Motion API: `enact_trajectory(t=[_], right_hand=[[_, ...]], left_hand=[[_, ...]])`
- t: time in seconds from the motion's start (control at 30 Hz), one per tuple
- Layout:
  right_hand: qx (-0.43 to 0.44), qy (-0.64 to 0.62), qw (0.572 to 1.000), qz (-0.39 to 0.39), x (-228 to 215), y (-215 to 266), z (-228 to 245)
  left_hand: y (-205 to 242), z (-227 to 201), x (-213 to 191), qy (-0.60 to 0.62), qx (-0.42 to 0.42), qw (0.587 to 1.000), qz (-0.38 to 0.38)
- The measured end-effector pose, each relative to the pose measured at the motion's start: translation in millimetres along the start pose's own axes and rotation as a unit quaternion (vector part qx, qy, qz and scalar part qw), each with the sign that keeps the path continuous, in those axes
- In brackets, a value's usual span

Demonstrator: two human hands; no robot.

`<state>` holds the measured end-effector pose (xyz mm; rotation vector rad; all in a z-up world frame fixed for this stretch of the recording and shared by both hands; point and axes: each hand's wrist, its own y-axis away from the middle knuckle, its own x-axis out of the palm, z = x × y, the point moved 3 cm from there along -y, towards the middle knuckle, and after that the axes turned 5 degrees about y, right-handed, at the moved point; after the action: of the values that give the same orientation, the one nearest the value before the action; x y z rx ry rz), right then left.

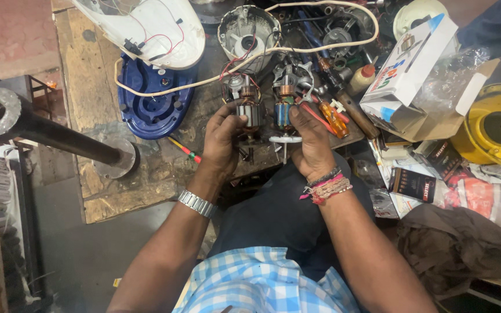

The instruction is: The person disassembles a blender motor by hand and using a screwdriver, removing components from the armature and housing, then reassembles the motor assembly.

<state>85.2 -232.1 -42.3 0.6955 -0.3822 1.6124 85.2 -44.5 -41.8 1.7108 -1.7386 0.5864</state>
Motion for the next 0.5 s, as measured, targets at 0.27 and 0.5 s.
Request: enact_trajectory(t=[0.27,0.5], right_hand=[[-0.163,0.218,0.962,-0.021,9,15,14],[-0.463,0.633,0.620,0.037,60,53,20]], left_hand=[[10,-36,5,-0.079,-0.035,0.996,-0.005],[10,-66,-3,-0.170,-0.103,0.980,0.031]])
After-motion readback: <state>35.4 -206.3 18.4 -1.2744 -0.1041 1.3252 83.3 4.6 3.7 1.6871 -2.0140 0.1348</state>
